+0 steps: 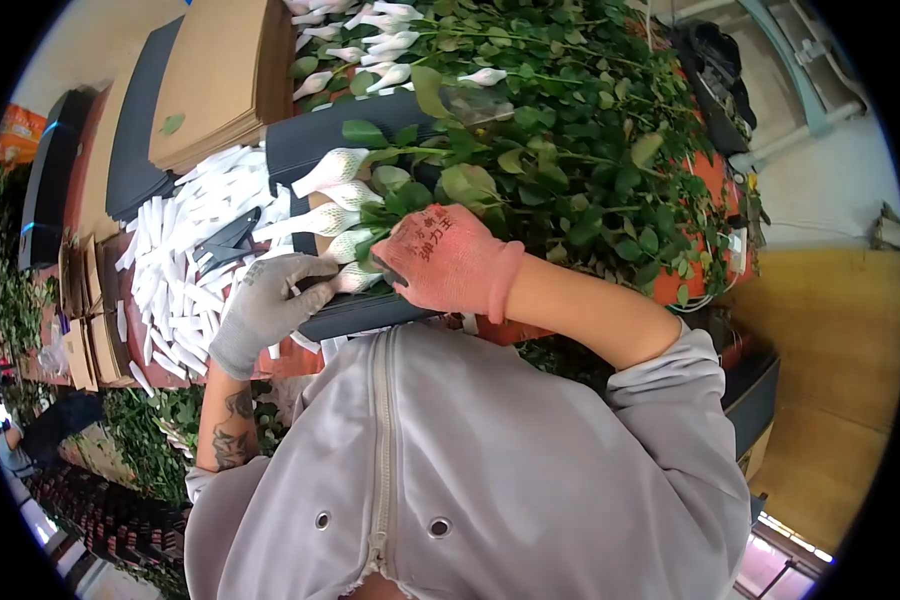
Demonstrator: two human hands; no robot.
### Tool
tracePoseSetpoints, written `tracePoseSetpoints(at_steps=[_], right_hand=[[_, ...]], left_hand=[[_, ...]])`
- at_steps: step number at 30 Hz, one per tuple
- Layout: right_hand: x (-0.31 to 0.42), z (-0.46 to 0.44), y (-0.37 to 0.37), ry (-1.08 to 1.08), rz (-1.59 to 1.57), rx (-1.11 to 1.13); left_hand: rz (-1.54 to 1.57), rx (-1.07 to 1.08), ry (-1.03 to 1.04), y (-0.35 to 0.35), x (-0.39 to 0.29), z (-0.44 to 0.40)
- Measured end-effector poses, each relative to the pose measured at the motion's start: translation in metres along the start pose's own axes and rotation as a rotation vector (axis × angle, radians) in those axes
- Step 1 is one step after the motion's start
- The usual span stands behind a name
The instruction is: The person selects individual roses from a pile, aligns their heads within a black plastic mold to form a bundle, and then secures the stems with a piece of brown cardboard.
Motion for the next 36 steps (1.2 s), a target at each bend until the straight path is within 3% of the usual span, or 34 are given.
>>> tracePoseSetpoints(at_steps=[2,4,7,9,11,15,18,20,22,23,25,27,31,33,36], right_hand=[[-0.002,-0.008,0.009,-0.056,0.091,-0.123],[-0.004,-0.017,0.012,-0.099,0.028,-0.073],[-0.006,-0.023,0.021,0.026,0.038,0.138],[-0.007,-0.017,0.023,0.011,0.003,0.053],[-0.011,-0.014,0.024,0.015,-0.079,-0.096],[-0.012,-0.019,0.029,0.071,-0.093,-0.012],[-0.015,-0.017,0.031,0.124,-0.165,0.045],[-0.017,-0.016,0.032,0.098,-0.172,-0.05],[-0.015,-0.015,0.032,0.023,-0.158,-0.077],[-0.009,-0.014,0.031,-0.034,-0.062,-0.057],[0.005,-0.008,0.03,-0.123,0.043,-0.013],[0.023,-0.003,0.018,-0.195,0.06,0.07],[0.054,0.011,-0.041,-0.104,0.175,-0.002],[0.046,0.009,-0.057,-0.164,0.198,-0.345],[-0.004,-0.019,0.006,-0.076,0.317,-0.24]], left_hand=[[0.011,0.037,-0.094,-0.003,0.013,0.0],[0.085,0.095,-0.018,0.005,0.02,-0.004],[0.136,0.112,-0.058,0.01,0.031,-0.009],[0.156,0.103,-0.071,0.009,0.036,-0.011],[0.065,0.055,0.037,0.001,0.031,-0.011],[0.062,-0.001,0.146,-0.007,0.028,-0.008],[-0.04,0.006,0.103,-0.019,0.041,0.001],[-0.169,-0.034,-0.098,-0.041,0.083,0.016],[-0.526,-0.285,0.11,-0.062,0.055,0.034],[-0.502,-0.353,0.183,-0.061,0.018,0.036],[-0.357,-0.283,0.35,-0.033,-0.045,0.032],[-0.498,-0.076,0.377,0.016,-0.055,0.022],[-0.442,-0.191,0.321,0.027,-0.041,0.023],[-0.427,-0.194,0.32,0.027,-0.043,0.027],[-0.414,-0.288,0.348,0.024,-0.041,0.033]])
Point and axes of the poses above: each hand's wrist, its own z-axis away from the middle knuckle, its own y-axis out of the palm, x = y × z, the point moved 9 cm from there along -z, towards the middle knuckle, and after that the axes turned 6 degrees about -z, right-handed, at the moved point
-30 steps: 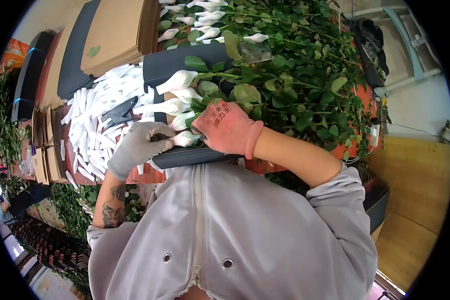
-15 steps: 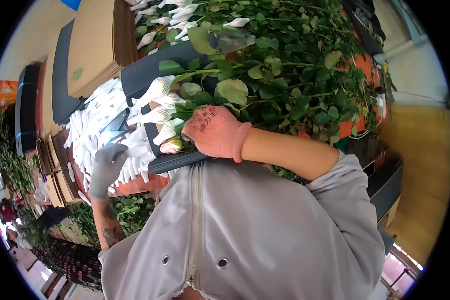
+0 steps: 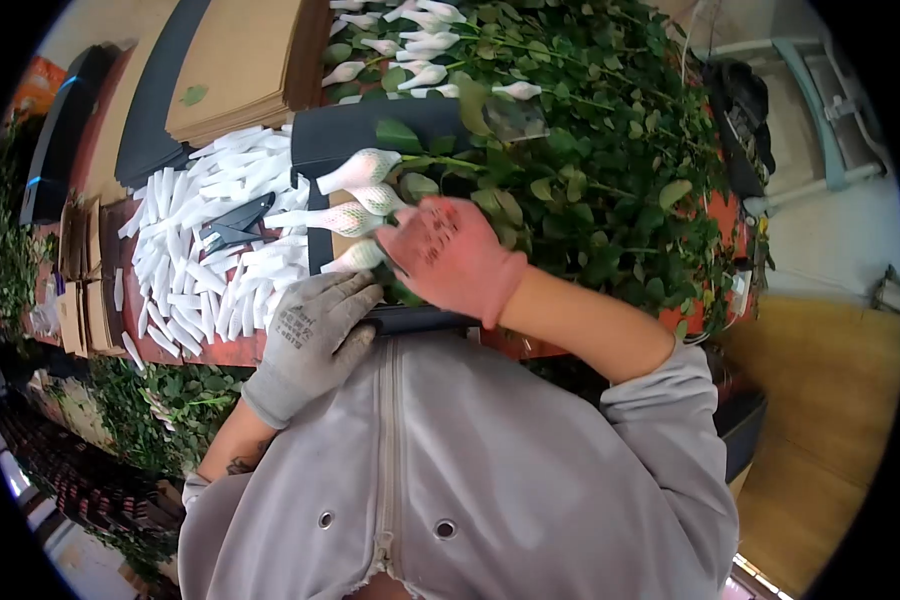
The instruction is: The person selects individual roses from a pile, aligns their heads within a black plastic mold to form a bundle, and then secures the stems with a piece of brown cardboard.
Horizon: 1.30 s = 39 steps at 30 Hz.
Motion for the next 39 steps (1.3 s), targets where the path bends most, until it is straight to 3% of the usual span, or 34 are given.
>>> tracePoseSetpoints(at_steps=[1,3,4,6,8,10,12,14,15,17,20,26,28,30,32,34,35,36,38,39], right_hand=[[0.003,-0.004,-0.006,-0.022,0.006,-0.001],[0.002,0.0,0.012,0.106,-0.188,0.371],[0.001,0.003,0.022,0.105,-0.188,0.376],[-0.002,0.003,0.01,-0.02,-0.171,-0.097],[-0.006,-0.006,0.005,0.018,-0.401,-0.112],[0.001,-0.014,0.02,0.07,-0.208,0.253],[0.006,-0.003,0.027,0.061,-0.152,0.222],[0.009,0.001,0.006,0.031,-0.089,-0.014],[0.009,-0.001,0.005,0.043,-0.091,-0.019],[0.005,-0.004,0.026,0.139,-0.149,0.259],[0.003,-0.002,0.037,0.152,-0.159,0.275],[0.003,0.008,0.032,0.127,-0.091,0.07],[-0.002,0.005,0.031,0.188,-0.103,0.134],[-0.005,0.005,0.038,0.226,-0.301,0.279],[-0.004,0.003,0.036,0.198,-0.297,0.216],[0.002,-0.003,0.037,0.12,-0.24,0.235],[0.007,-0.003,0.022,0.035,-0.231,0.04],[0.009,-0.002,0.022,0.008,-0.222,0.046],[0.007,-0.003,0.011,-0.02,-0.241,-0.029],[0.004,-0.002,0.013,-0.038,-0.311,-0.028]], left_hand=[[-0.022,0.005,-0.002,0.001,0.0,0.002],[-0.004,-0.023,-0.022,-0.001,-0.001,0.002],[0.018,-0.03,-0.018,-0.001,-0.003,0.003],[0.025,-0.023,-0.026,0.0,-0.003,0.001],[0.007,-0.001,-0.026,0.001,-0.003,0.0],[-0.005,-0.003,-0.013,0.0,-0.005,0.0],[-0.021,0.001,0.008,-0.002,-0.003,0.0],[0.163,0.023,0.014,-0.008,0.005,-0.001],[0.167,-0.009,-0.039,-0.015,0.02,-0.003],[-0.013,-0.164,-0.059,-0.042,0.036,-0.014],[-0.083,-0.013,-0.05,-0.013,0.058,-0.021],[0.072,-0.102,-0.028,-0.014,0.074,-0.018],[0.054,-0.068,-0.015,-0.019,0.08,-0.013],[-0.081,-0.159,-0.215,-0.04,0.113,0.005],[-0.234,-0.096,-0.373,-0.055,0.144,0.028],[-0.315,-0.102,-0.295,-0.063,0.124,0.027],[-0.262,-0.119,-0.167,-0.059,0.089,0.017],[-0.208,-0.141,-0.046,-0.056,0.052,0.008],[-0.096,0.086,-0.037,-0.033,0.002,-0.025],[-0.168,0.081,-0.023,-0.016,-0.002,-0.026]])
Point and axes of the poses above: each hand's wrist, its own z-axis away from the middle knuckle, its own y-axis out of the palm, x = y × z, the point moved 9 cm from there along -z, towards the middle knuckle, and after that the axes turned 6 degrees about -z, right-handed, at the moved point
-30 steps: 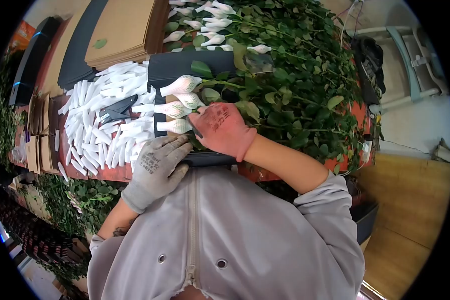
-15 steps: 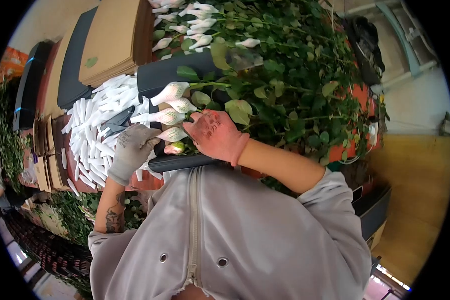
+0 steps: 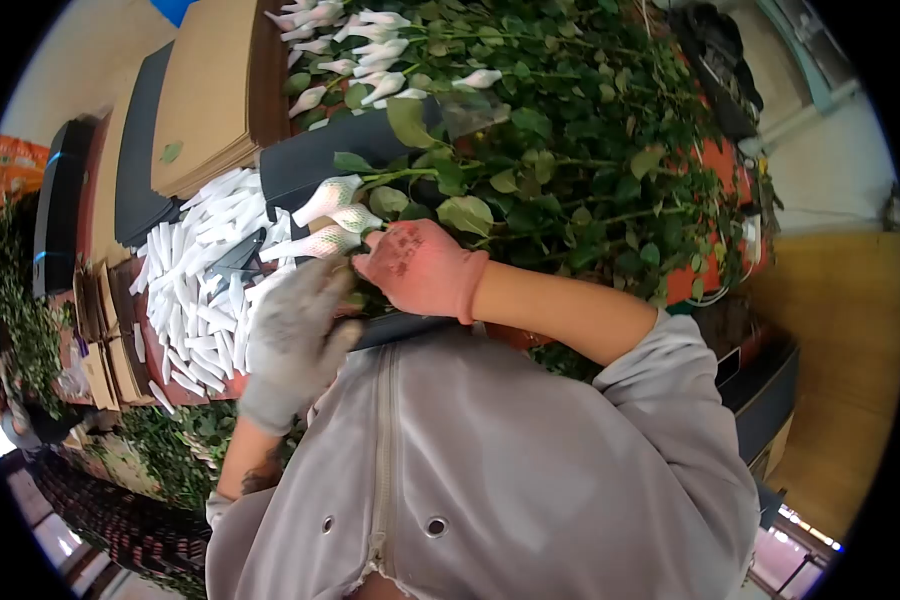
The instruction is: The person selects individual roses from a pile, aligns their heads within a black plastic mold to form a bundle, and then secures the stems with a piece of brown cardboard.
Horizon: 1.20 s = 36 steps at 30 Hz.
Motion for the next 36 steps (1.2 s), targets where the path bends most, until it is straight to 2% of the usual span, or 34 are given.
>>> tracePoseSetpoints(at_steps=[1,3,6,7,9,10,13,18,21,22,26,28,31,32,33,35,36], right_hand=[[0.0,0.001,-0.007,-0.021,0.012,0.01],[-0.016,0.007,-0.056,0.15,0.068,-0.256],[-0.042,0.016,-0.081,0.299,0.132,-0.383],[-0.038,0.012,-0.081,0.292,0.13,-0.377],[-0.029,-0.003,-0.068,0.323,0.047,-0.228],[-0.036,-0.01,-0.046,0.397,-0.023,-0.01],[-0.05,-0.016,-0.022,0.446,-0.137,-0.008],[-0.038,-0.006,-0.038,0.288,-0.404,-0.08],[-0.02,-0.006,-0.046,0.136,-0.24,-0.124],[-0.027,-0.013,-0.032,0.233,-0.252,0.075],[-0.026,-0.027,-0.028,0.172,-0.197,0.126],[-0.024,-0.036,-0.019,0.12,-0.37,0.206],[-0.025,-0.035,-0.01,0.161,-0.399,0.288],[-0.023,-0.033,-0.013,0.204,-0.243,0.335],[-0.022,-0.027,-0.007,0.204,-0.241,0.334],[-0.019,-0.021,-0.004,0.097,0.108,0.162],[-0.012,-0.022,-0.006,0.032,0.182,0.129]], left_hand=[[-0.072,-0.008,0.009,0.017,-0.002,-0.002],[-0.051,-0.048,-0.071,0.018,0.002,0.0],[-0.011,-0.067,-0.047,0.019,0.002,0.007],[-0.008,-0.069,-0.055,0.019,0.003,0.007],[-0.023,-0.067,-0.046,0.019,0.002,0.007],[-0.023,-0.07,-0.046,0.02,0.002,0.008],[-0.026,-0.092,-0.062,0.02,0.004,0.009],[0.029,-0.146,-0.044,0.016,0.003,0.01],[0.005,-0.109,-0.044,0.023,0.003,0.011],[0.056,-0.074,-0.051,0.024,0.004,0.011],[-0.012,-0.087,-0.036,0.028,0.004,0.016],[-0.034,-0.048,-0.052,0.032,0.004,0.015],[-0.048,-0.053,-0.039,0.034,0.003,0.015],[-0.048,-0.056,-0.037,0.034,0.002,0.015],[-0.056,-0.045,-0.043,0.034,0.001,0.015],[-0.066,-0.039,-0.056,0.035,0.002,0.016],[-0.067,-0.047,-0.056,0.035,0.002,0.017]])
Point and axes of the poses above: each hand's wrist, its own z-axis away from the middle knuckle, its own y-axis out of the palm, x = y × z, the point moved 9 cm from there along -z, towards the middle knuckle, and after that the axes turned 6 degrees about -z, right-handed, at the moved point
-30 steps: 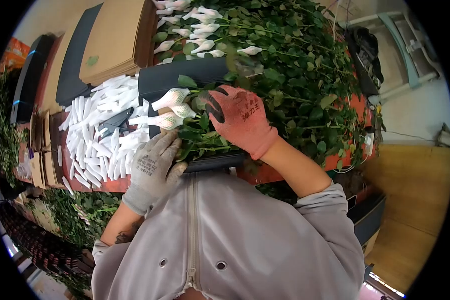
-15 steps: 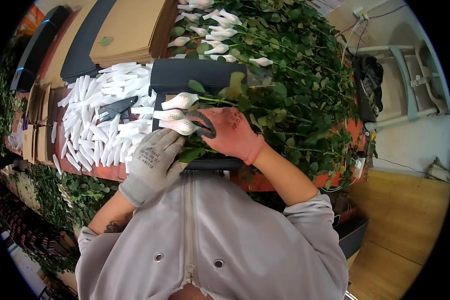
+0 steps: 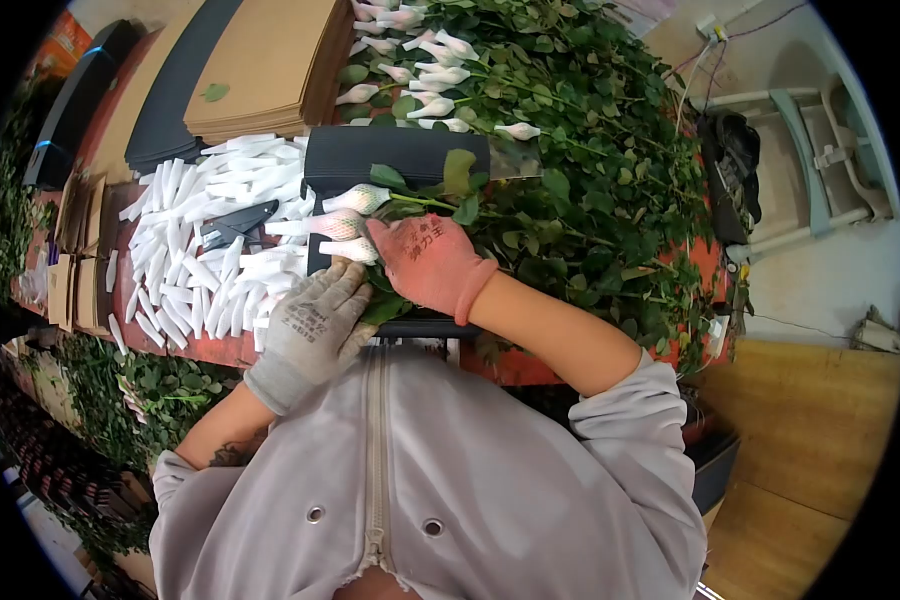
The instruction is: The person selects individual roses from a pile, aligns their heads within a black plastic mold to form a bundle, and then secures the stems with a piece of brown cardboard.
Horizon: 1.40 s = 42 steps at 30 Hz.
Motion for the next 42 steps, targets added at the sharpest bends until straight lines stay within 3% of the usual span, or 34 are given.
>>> tracePoseSetpoints(at_steps=[4,7,8,11,13,14,15,17,19,23,27,29,31,33,35,37,39,41,42], right_hand=[[-0.01,-0.015,0.012,0.113,-0.194,0.088],[0.002,-0.006,0.01,0.088,-0.013,-0.077],[-0.006,-0.011,0.018,0.114,-0.182,0.084],[-0.007,0.001,0.014,0.146,-0.037,0.003],[-0.001,-0.005,0.004,0.12,-0.151,-0.077],[0.0,-0.008,0.009,0.148,-0.109,0.016],[0.0,-0.008,0.017,0.174,-0.069,0.111],[0.002,-0.002,0.016,0.163,-0.084,0.046],[0.004,-0.001,0.018,0.135,-0.012,0.116],[0.003,0.002,0.012,0.055,-0.008,-0.09],[-0.009,0.013,0.01,0.201,-0.141,-0.216],[-0.009,0.01,0.028,0.163,-0.151,-0.106],[-0.007,0.012,0.019,0.147,-0.085,-0.205],[-0.007,0.006,0.033,0.144,-0.124,-0.035],[-0.008,0.009,0.022,0.154,-0.142,-0.16],[-0.001,0.001,0.025,0.126,-0.111,-0.043],[0.005,-0.001,0.023,0.073,-0.041,-0.114],[0.009,-0.002,0.015,0.031,0.014,-0.199],[0.012,0.001,0.014,-0.064,-0.088,-0.432]], left_hand=[[0.006,0.024,-0.004,0.003,0.0,0.0],[-0.006,0.045,0.003,0.004,0.0,-0.001],[-0.008,0.046,0.004,0.004,0.0,-0.001],[-0.048,0.083,0.029,0.005,0.0,-0.003],[-0.028,0.039,0.047,0.002,0.0,-0.003],[-0.033,0.049,0.063,0.003,0.004,-0.003],[0.128,0.011,0.076,-0.002,0.011,-0.003],[0.287,-0.004,0.105,-0.009,0.027,-0.004],[0.284,-0.213,-0.055,-0.032,0.062,-0.015],[0.219,-0.153,-0.053,-0.014,0.073,-0.026],[0.24,-0.215,0.034,-0.014,0.068,-0.026],[0.321,-0.21,-0.09,-0.011,0.084,-0.02],[0.266,-0.183,-0.041,-0.012,0.088,-0.017],[0.157,-0.345,-0.11,-0.025,0.114,-0.003],[0.177,-0.247,-0.365,-0.032,0.173,0.023],[-0.015,-0.145,-0.378,-0.046,0.166,0.028],[-0.092,-0.208,-0.11,-0.063,0.102,0.016],[-0.085,-0.026,0.087,-0.053,0.046,-0.002],[-0.054,-0.007,0.128,-0.05,0.024,-0.009]])
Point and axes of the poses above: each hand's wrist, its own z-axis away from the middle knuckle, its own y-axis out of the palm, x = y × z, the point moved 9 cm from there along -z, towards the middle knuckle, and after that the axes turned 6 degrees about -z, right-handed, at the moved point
